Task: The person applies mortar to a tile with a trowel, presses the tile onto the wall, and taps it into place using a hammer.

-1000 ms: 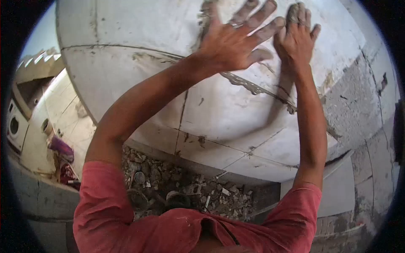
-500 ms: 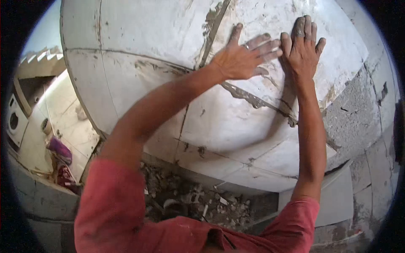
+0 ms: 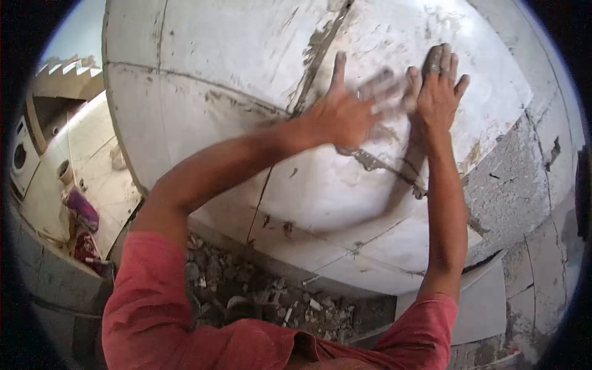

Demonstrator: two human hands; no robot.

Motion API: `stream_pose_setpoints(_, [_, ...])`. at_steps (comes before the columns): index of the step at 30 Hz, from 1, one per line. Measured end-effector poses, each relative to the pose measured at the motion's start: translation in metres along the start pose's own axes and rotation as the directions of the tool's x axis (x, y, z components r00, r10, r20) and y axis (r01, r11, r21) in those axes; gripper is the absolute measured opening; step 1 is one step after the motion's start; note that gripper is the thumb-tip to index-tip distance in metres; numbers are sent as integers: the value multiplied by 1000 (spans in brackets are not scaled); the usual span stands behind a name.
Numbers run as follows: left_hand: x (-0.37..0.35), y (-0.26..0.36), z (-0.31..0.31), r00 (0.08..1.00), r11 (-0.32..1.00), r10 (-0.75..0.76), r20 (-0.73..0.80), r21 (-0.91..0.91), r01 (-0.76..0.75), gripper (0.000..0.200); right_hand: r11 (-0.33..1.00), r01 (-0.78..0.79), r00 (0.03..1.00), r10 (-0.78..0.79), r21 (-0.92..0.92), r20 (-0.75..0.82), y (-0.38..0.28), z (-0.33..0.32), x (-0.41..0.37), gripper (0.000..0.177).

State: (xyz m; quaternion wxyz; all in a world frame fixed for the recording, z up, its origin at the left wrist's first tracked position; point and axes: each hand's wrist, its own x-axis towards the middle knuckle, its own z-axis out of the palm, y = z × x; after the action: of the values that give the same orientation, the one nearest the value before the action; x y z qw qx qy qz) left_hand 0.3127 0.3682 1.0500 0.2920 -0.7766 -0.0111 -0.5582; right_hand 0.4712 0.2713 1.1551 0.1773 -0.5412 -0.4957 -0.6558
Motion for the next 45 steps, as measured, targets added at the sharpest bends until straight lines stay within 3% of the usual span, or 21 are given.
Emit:
stream_pose_setpoints(1, [0, 6, -6, 983, 974, 66, -174, -204, -101, 69, 1000, -20, 999, 20, -10, 26, -4, -5, 1, 61])
stream_pose_setpoints(2, [3, -14, 29, 976, 986, 154, -157, -31, -161, 68, 999, -30, 999, 31, -22, 21, -2, -5, -1, 61])
stream_pose_setpoints(3, [20, -23, 26, 981, 995, -99, 169, 43, 93, 68, 1000, -21, 1000, 21, -20, 15, -4, -3, 2, 61])
stream_pose_setpoints(5, [25, -27, 27, 997, 998, -57, 55, -15, 58, 68, 999, -41, 999, 41, -29, -15, -2, -4, 10, 60])
stream_pose_setpoints(8, [22, -26, 21, 989, 993, -120, 85, 25, 118, 70, 1000, -12, 999, 12, 2, 32, -12, -13, -1, 59])
stream_pose_setpoints(9, [25, -27, 10, 989, 989, -148, -24, -11, 148, 69, 999, -32, 999, 32, -3, 29, -9, -13, 3, 59])
stream_pose_setpoints(12, [32, -46, 9, 992, 992, -117, -49, -62, 114, 68, 999, -32, 998, 31, 9, 60, -10, -16, 2, 62])
stream_pose_setpoints(16, [28, -52, 18, 994, 994, -110, 21, 6, 110, 71, 992, -1, 995, -12, 129, 96, 1, -14, -3, 67])
stream_pose_setpoints(21, [34, -54, 14, 992, 992, -118, 49, 53, 116, 69, 995, 96, 988, -100, 41, 116, 5, -86, -69, 77])
stream_pose_setpoints(23, [34, -51, 13, 990, 991, -123, 70, 54, 119, 68, 983, 167, 986, -167, 71, -7, 2, -101, -99, 78])
stream_pose_setpoints(24, [34, -52, 15, 990, 988, -126, 69, 96, 120, 68, 980, 173, 985, -173, 102, -17, 0, -95, -107, 75])
stream_pose_setpoints(27, [33, -54, 17, 994, 988, -107, 14, 110, 105, 67, 993, 114, 969, -119, 36, 216, 4, -24, -78, 66])
stream_pose_setpoints(29, [42, -64, 13, 994, 986, -111, -7, 124, 111, 62, 999, 35, 995, -32, -24, 99, -2, -23, -39, 64])
stream_pose_setpoints(31, [37, -50, 8, 902, 955, -255, 348, -59, 292, 62, 998, 26, 956, -10, -48, 293, -3, -33, -53, 66])
stream_pose_setpoints(32, [40, -51, 7, 974, 982, -184, 132, -9, 187, 69, 996, 87, 961, -77, -29, 265, -2, -38, -61, 68])
stream_pose_setpoints(33, [45, -51, 5, 979, 985, -169, 109, -16, 172, 69, 989, 149, 959, -143, -6, 243, -2, -44, -81, 70])
stream_pose_setpoints(37, [38, -49, 2, 982, 983, -140, 129, 140, 122, 72, 994, 23, 1000, -23, 105, -5, 18, -59, -120, 66])
stream_pose_setpoints(39, [38, -49, 3, 979, 978, -159, 125, 155, 139, 71, 998, -42, 993, 37, 43, 108, 26, -20, -103, 66])
stream_pose_setpoints(41, [38, -45, 8, 978, 965, -182, 106, 211, 156, 72, 997, -41, 999, 39, 68, 26, 28, -12, -90, 64])
stream_pose_setpoints(43, [22, -25, 26, 972, 972, -233, -4, 42, 233, 68, 995, -87, 983, 78, 51, 166, 23, -25, -88, 63])
stream_pose_setpoints(45, [23, 28, 1, 984, 995, -96, 147, 48, 90, 78, 993, -93, 987, 83, 66, 140, 26, -25, -89, 67])
